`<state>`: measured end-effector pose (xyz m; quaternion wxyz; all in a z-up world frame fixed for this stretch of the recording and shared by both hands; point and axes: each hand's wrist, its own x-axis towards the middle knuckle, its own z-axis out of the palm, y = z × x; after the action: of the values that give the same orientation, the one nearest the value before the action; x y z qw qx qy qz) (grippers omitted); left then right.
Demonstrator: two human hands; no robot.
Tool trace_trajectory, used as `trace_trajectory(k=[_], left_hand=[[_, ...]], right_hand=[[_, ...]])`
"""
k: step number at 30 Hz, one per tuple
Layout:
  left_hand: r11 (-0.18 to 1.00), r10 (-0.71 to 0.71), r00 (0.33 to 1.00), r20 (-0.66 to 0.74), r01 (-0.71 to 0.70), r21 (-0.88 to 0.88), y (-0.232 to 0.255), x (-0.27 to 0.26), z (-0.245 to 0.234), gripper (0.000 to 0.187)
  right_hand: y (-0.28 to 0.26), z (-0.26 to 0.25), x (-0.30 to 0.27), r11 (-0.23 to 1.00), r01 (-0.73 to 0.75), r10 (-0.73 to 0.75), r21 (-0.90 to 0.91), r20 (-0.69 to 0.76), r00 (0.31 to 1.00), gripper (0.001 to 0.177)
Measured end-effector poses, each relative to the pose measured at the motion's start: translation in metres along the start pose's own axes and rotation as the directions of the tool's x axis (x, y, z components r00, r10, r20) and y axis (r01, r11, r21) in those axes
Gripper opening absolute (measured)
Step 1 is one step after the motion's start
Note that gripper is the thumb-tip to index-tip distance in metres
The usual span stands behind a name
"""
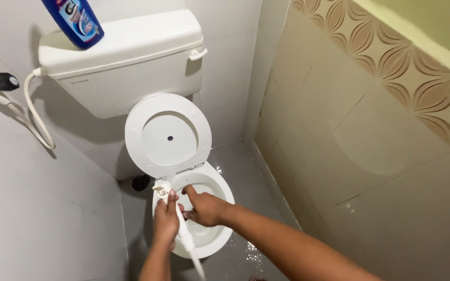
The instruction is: Using a bidet sprayer to wash down bathroom walls and handling a bottle of cleaning fluid.
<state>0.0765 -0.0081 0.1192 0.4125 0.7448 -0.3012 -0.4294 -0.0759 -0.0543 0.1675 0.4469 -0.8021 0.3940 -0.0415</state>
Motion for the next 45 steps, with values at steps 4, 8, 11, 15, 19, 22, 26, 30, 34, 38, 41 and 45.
trace_trajectory(k=[4,8,11,15,19,22,26,30,34,38,41,45], left_hand=[[0.972,-0.039,0.994,0.1,0.061,-0.228,0.01,0.002,-0.021,0.051],[0.974,-0.025,0.993,0.112,0.049,-0.221,0.023,-0.003,-0.042,0.051],[0.989,0.02,0.992,0.122,-0.002,-0.149,0.05,-0.025,-0.064,0.054],[0.995,0.057,0.992,0.111,-0.047,-0.084,0.045,-0.022,-0.09,0.053],[0.993,-0.017,0.993,0.119,0.03,-0.114,0.037,-0.031,-0.118,0.055],[0.992,-0.089,0.989,0.119,0.099,-0.079,0.033,-0.041,-0.132,0.055],[0.998,-0.005,1.0,0.023,0.006,-0.058,0.023,-0.035,-0.13,0.052],[0.994,0.092,0.994,-0.067,-0.087,0.071,0.031,-0.03,-0.111,0.051],[0.97,0.129,0.988,-0.091,-0.106,0.219,0.027,-0.024,-0.089,0.054],[0.973,0.209,0.974,-0.089,-0.198,0.12,0.045,-0.036,-0.063,0.056],[0.941,0.313,0.944,-0.102,-0.323,-0.103,0.055,-0.043,-0.049,0.053],[0.892,0.399,0.912,-0.092,-0.41,-0.189,0.076,-0.057,-0.036,0.047]], right_hand=[[-0.015,-0.011,0.006,1.0,-0.009,0.008,0.024,0.053,0.999,0.078],[-0.011,0.004,0.027,0.988,0.13,-0.135,0.081,0.07,0.988,0.083],[-0.048,-0.002,0.012,0.985,0.033,-0.058,0.172,0.14,0.988,0.086],[-0.068,0.048,0.003,0.949,0.049,-0.065,0.311,0.041,0.997,0.081],[-0.1,0.098,-0.012,0.888,0.054,-0.044,0.456,-0.033,0.998,0.067],[-0.109,0.121,-0.012,0.802,0.106,-0.087,0.588,-0.06,0.994,0.07],[-0.118,0.12,-0.008,0.829,0.132,-0.097,0.544,-0.092,0.991,0.067],[-0.113,0.116,-0.006,0.761,0.005,0.045,0.649,-0.062,0.997,0.06],[-0.077,0.129,0.008,0.722,0.14,-0.021,0.677,-0.181,0.983,0.061],[-0.062,0.108,-0.002,0.823,0.156,-0.002,0.546,-0.273,0.962,0.064],[-0.074,0.081,-0.02,0.763,0.24,-0.073,0.599,-0.29,0.954,0.054],[-0.079,0.057,-0.04,0.796,0.082,0.074,0.6,-0.231,0.97,0.041]])
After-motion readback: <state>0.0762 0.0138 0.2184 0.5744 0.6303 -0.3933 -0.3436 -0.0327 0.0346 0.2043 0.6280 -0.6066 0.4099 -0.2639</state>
